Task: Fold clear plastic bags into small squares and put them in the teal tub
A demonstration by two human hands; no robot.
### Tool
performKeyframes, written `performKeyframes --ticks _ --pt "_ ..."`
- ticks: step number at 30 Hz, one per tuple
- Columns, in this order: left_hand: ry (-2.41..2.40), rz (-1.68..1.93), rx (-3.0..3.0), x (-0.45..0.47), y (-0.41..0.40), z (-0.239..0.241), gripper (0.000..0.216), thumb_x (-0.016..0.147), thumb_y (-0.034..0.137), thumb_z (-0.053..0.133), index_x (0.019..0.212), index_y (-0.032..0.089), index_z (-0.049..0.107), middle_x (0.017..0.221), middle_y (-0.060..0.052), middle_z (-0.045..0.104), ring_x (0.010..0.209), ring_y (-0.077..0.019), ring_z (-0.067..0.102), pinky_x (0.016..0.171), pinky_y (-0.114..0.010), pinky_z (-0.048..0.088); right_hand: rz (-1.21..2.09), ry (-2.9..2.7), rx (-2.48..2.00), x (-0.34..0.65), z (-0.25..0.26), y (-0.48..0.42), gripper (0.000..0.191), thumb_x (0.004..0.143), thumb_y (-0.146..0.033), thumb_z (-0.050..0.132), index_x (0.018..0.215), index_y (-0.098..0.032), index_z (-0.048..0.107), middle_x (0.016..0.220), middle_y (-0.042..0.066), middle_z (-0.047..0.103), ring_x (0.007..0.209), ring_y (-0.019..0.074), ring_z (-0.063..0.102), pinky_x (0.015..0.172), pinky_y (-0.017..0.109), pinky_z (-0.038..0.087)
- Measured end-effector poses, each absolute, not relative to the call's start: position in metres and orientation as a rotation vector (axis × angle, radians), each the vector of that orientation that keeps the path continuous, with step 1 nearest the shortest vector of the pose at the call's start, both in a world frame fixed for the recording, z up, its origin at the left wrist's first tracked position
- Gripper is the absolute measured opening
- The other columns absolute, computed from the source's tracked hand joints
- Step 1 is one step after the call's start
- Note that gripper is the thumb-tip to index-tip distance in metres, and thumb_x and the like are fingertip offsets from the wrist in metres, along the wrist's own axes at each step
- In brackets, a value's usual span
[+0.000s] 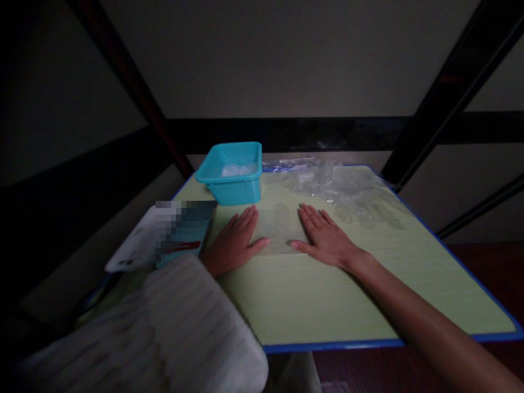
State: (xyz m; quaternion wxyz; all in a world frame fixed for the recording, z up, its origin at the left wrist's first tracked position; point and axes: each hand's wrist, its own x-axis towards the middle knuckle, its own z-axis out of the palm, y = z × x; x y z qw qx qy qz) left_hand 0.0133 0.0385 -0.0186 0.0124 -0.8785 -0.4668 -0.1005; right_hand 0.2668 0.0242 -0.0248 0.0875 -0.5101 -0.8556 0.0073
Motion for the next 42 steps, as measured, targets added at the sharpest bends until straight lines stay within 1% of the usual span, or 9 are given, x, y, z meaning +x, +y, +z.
performKeyframes --ticks 5,7,9,12,17,30,34,39,42 --pt "-1.442 -0.568 -2.772 0.012 0.042 -0.013 0.056 0.092 0.043 0.041 0.133 0.005 0.039 0.145 -0.022 0.035 0.137 -0.0279 0.03 0.11 -0.048 0.027 -0.002 -2.572 -1.345 0.27 -0.007 0.02 0.077 0.089 -0.063 0.032 0.147 -0.013 0.022 0.15 0.019 0.026 0.138 0.0317 0.022 0.109 0.056 0.021" --pt "-1.409 -0.824 -2.759 0.01 0.041 -0.008 0.047 0.094 0.035 0.038 0.131 0.008 0.043 0.142 -0.018 0.042 0.133 -0.0231 0.038 0.11 -0.043 0.031 0.003 -2.599 -1.158 0.273 0.01 0.017 0.061 0.092 -0.054 0.036 0.141 -0.017 0.036 0.147 0.016 0.035 0.135 0.0305 0.031 0.107 0.054 0.025" --pt "-1.344 -0.986 -2.781 0.006 0.039 -0.004 0.039 0.094 0.028 0.036 0.126 0.011 0.051 0.132 -0.013 0.055 0.123 -0.0187 0.05 0.105 -0.036 0.039 0.09 -2.657 -1.007 0.278 0.026 0.013 0.041 0.095 -0.043 0.038 0.123 -0.019 0.057 0.127 0.013 0.056 0.118 0.0252 0.051 0.098 0.045 0.039" --pt "-1.171 -0.925 -2.859 0.0 0.034 -0.004 0.032 0.092 0.023 0.038 0.112 0.016 0.062 0.114 -0.007 0.067 0.106 -0.0171 0.062 0.096 -0.033 0.048 0.203 -2.762 -0.908 0.285 0.04 0.008 0.029 0.095 -0.032 0.042 0.09 -0.018 0.067 0.089 0.008 0.065 0.084 0.0185 0.06 0.077 0.034 0.047" --pt "-0.828 -0.685 -2.941 -0.003 0.028 -0.006 0.027 0.091 0.018 0.041 0.103 0.017 0.065 0.113 -0.007 0.067 0.105 -0.0173 0.062 0.094 -0.032 0.048 0.191 -2.894 -0.889 0.287 0.04 0.001 0.017 0.091 -0.022 0.051 0.08 -0.02 0.065 0.079 0.002 0.06 0.076 0.0156 0.056 0.07 0.03 0.042" --pt "-0.978 -0.589 -2.965 0.001 0.025 -0.001 0.015 0.084 0.026 0.049 0.09 0.021 0.062 0.09 -0.004 0.067 0.086 -0.0167 0.062 0.084 -0.031 0.048 -0.202 -2.89 -0.912 0.278 0.032 -0.003 0.024 0.089 -0.015 0.046 0.071 -0.018 0.062 0.07 0.003 0.059 0.063 0.0154 0.053 0.064 0.032 0.037" --pt "-0.984 -0.595 -2.954 0.001 0.026 -0.001 0.017 0.083 0.03 0.051 0.093 0.021 0.062 0.092 -0.004 0.067 0.087 -0.018 0.062 0.082 -0.031 0.049 -0.112 -2.873 -0.94 0.281 0.032 -0.002 0.025 0.091 -0.018 0.042 0.075 -0.017 0.061 0.07 0.004 0.06 0.061 0.0149 0.053 0.061 0.031 0.039" --pt "-0.993 -0.567 -2.951 0.001 0.027 -0.003 0.022 0.082 0.035 0.054 0.095 0.02 0.062 0.092 -0.005 0.068 0.087 -0.0194 0.063 0.081 -0.031 0.048 0.218 -2.75 -1.019 0.286 0.033 -0.001 0.024 0.094 -0.025 0.041 0.093 -0.016 0.063 0.08 0.005 0.065 0.066 0.0146 0.061 0.06 0.027 0.045" --pt "-1.001 -0.57 -2.954 0.0 0.028 -0.005 0.023 0.081 0.037 0.055 0.096 0.02 0.062 0.093 -0.005 0.068 0.088 -0.0195 0.063 0.082 -0.031 0.048 0.239 -2.681 -0.981 0.287 0.032 0.001 0.027 0.095 -0.03 0.041 0.093 -0.017 0.065 0.083 0.006 0.066 0.07 0.0155 0.063 0.063 0.028 0.048"
